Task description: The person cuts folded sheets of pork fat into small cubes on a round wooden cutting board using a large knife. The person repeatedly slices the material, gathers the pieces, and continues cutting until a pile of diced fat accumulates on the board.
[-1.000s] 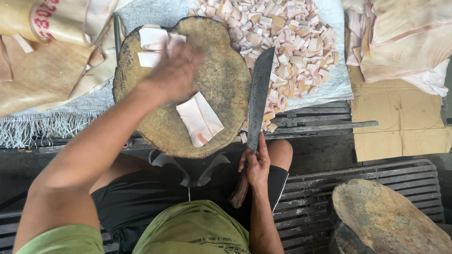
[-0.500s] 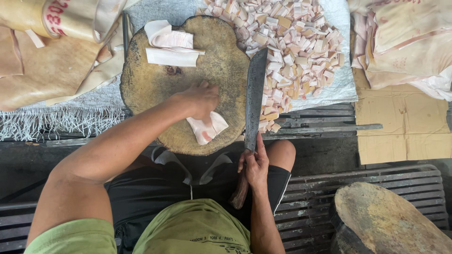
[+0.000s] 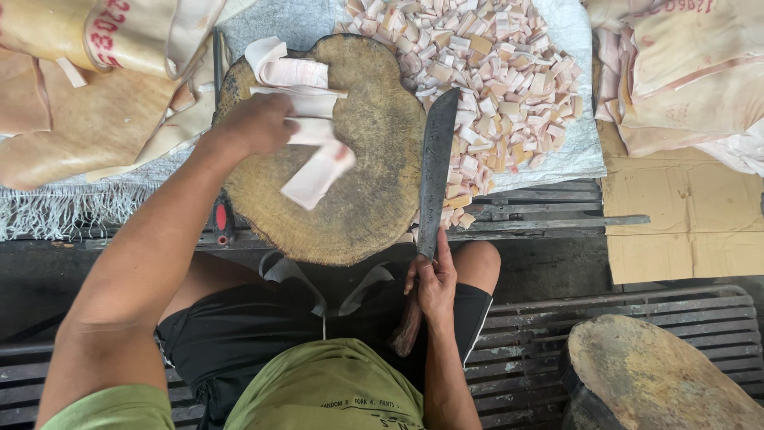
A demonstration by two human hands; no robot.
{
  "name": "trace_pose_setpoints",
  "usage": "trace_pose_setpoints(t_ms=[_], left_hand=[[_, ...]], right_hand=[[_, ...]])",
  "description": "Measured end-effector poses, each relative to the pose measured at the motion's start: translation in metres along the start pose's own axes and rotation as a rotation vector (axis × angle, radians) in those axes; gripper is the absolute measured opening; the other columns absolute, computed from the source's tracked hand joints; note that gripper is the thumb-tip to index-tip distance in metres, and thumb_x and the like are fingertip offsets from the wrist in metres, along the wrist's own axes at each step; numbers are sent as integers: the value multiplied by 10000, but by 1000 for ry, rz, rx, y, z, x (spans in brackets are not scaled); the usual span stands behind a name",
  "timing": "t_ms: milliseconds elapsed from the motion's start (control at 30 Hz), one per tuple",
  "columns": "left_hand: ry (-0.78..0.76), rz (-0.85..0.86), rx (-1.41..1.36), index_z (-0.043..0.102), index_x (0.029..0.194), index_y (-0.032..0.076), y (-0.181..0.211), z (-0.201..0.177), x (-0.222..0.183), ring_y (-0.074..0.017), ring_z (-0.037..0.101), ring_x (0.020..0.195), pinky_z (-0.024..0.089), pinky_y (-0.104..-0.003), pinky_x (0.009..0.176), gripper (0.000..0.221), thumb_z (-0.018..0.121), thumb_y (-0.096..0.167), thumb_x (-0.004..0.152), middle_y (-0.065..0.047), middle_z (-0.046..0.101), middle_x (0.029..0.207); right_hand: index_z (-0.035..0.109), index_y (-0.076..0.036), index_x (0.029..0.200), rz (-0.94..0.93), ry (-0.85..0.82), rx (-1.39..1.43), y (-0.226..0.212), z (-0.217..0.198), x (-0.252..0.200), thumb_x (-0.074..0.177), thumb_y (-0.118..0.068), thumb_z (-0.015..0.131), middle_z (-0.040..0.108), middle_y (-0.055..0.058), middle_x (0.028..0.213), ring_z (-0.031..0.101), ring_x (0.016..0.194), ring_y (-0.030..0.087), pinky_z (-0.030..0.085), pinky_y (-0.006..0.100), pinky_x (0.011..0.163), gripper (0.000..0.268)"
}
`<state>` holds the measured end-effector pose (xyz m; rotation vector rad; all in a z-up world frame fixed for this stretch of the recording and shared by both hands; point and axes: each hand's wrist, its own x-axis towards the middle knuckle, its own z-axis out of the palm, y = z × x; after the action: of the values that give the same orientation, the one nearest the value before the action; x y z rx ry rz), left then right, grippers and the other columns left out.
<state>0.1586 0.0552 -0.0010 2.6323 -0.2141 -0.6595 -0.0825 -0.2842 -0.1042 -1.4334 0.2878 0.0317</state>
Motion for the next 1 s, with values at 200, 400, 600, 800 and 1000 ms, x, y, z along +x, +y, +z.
trace_pose_setpoints(t_ms=[200,400,600,800,1000], left_hand=[[55,-108,-136,647,1176,10,-24,26,-9,-369,678,1084,505,-480,970,363,628,314,980,-227,696,1114],[280,-120,-427,637,1087,-25,-33,62,-91,-376,680,938,517,-470,825,374,672,319,946,-253,694,1004],[502,-150,-678,643,983,-33,-33,109,-138,-285,671,780,522,-393,725,319,703,277,935,-169,686,846],[532,-216,-995,651,923,16,-22,140,-141,-129,574,721,477,-289,640,219,705,223,973,-59,648,789],[441,-208,-1725,639,984,81,-27,109,-133,-97,629,707,476,-246,544,93,664,156,935,-18,704,851]], right_hand=[[209,-102,1651,7,-9,-48,-21,13,-10,1003,-6,452,592,58,742,549,534,119,498,255,460,699],[330,-107,1615,-23,-95,-448,-74,35,-36,992,-7,513,619,46,706,572,541,107,504,260,488,656],[369,-129,1601,-211,-353,-749,-89,83,-50,955,-23,593,682,166,746,707,614,285,585,366,594,692],[384,-124,1567,-444,-381,-1082,-77,121,-52,879,-30,634,721,184,851,688,643,410,560,509,595,738],[372,-106,1558,-414,-420,-1196,-80,97,-70,890,-36,639,710,192,833,674,612,416,557,509,566,723]])
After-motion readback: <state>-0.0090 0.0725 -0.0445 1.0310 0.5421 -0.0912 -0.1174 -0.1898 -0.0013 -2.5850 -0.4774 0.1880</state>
